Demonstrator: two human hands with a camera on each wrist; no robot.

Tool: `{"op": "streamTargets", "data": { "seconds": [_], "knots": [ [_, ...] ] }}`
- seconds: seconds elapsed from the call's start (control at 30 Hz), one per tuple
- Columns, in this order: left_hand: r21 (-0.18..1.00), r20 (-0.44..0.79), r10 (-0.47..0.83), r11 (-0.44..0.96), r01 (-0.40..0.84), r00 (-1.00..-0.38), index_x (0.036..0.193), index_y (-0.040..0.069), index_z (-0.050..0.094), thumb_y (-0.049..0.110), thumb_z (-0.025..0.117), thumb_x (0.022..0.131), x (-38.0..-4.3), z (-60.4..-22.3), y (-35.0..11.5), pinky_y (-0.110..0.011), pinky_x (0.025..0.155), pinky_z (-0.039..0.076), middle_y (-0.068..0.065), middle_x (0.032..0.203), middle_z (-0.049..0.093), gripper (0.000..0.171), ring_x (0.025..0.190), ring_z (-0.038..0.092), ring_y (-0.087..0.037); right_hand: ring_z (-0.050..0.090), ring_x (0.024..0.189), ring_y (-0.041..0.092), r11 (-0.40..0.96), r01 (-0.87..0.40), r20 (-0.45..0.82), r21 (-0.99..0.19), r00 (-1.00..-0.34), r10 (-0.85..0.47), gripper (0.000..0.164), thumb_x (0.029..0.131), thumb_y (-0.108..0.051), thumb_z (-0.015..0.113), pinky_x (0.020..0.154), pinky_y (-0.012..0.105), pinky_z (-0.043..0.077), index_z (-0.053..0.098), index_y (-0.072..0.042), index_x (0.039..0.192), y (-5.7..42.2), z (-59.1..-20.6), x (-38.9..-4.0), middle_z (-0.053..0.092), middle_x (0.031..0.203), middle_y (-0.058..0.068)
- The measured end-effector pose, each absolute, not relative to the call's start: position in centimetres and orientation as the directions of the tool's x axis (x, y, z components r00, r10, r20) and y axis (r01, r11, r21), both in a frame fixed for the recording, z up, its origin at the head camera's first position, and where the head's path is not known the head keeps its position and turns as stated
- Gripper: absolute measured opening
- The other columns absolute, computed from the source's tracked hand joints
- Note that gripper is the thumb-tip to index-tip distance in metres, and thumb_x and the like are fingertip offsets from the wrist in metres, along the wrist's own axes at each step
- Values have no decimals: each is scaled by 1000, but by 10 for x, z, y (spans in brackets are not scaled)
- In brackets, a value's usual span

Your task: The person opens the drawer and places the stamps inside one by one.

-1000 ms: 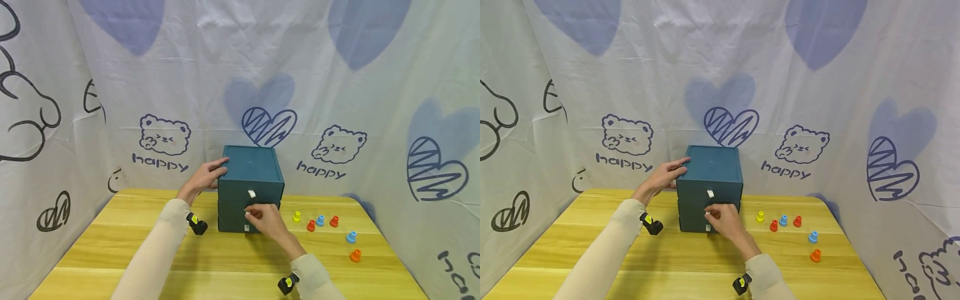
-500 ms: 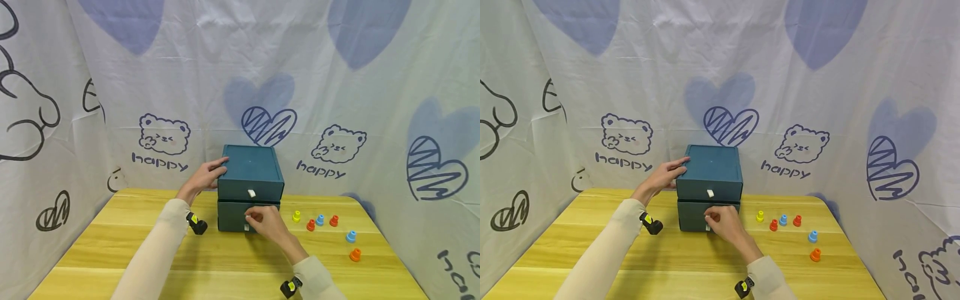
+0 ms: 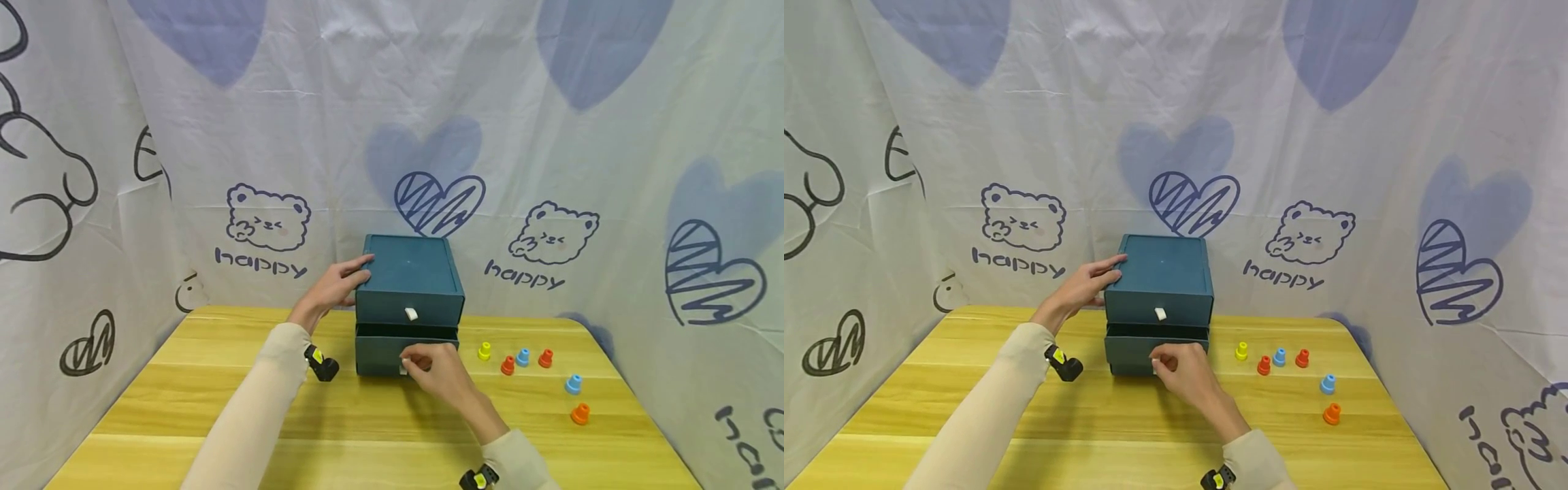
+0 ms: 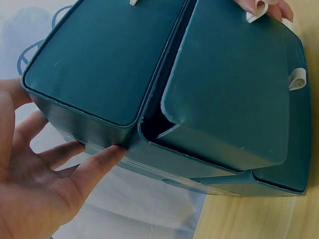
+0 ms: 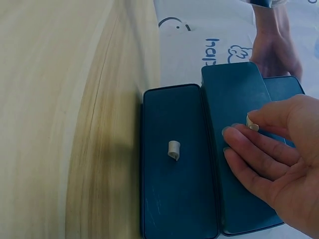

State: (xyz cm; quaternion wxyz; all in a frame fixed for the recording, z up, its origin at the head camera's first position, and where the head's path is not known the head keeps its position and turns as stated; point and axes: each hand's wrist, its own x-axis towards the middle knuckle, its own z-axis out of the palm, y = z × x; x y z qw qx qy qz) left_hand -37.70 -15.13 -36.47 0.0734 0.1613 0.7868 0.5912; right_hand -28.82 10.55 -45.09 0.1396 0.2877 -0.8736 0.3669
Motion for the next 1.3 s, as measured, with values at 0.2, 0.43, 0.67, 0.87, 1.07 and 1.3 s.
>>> {"op": "streamTargets", "data": {
  "seconds": [0.2,0.43,0.67,0.87,1.07,1.3],
  "knots": [
    [957,71,334,244,159,-940,163,27,35,35,50,109,-377,-362,-150,-63,112,45,-12,172,22,56,154,34,-39,70,72,8,560,-611,449,-559,-791,-415,8,94,-7,74,70,16,58,80,-7,99,107,-449,-284,80,89,3],
    [955,72,339,249,164,-938,163,27,34,35,50,110,-378,-362,-150,-64,113,44,-13,172,23,56,155,32,-39,69,72,5,558,-609,430,-563,-793,-431,8,94,-6,73,70,15,58,80,-8,98,108,-448,-277,79,90,3],
    [951,69,342,261,166,-937,163,27,34,35,50,109,-377,-362,-150,-62,113,45,-13,172,23,56,154,33,-39,65,72,3,563,-597,409,-571,-802,-436,7,94,-7,73,70,15,58,80,-8,98,109,-448,-268,79,90,2],
    [951,71,340,260,166,-938,163,27,34,35,49,110,-376,-362,-151,-63,114,44,-13,172,23,56,155,32,-39,66,74,3,551,-604,400,-576,-796,-454,8,95,-6,72,71,15,58,80,-7,99,109,-449,-263,79,91,4],
    [947,78,342,269,177,-937,163,27,34,35,49,110,-376,-363,-151,-63,114,44,-13,172,25,56,155,33,-39,66,74,3,559,-595,380,-578,-802,-460,8,94,-5,73,72,15,58,80,-6,99,109,-449,-256,79,91,4],
    [943,78,344,279,181,-936,163,27,34,37,49,109,-374,-364,-152,-65,114,42,-13,172,24,57,155,32,-39,65,72,0,546,-620,396,-564,-783,-479,7,93,-4,74,69,16,59,80,-6,95,108,-449,-248,79,88,5]
  ]
}}
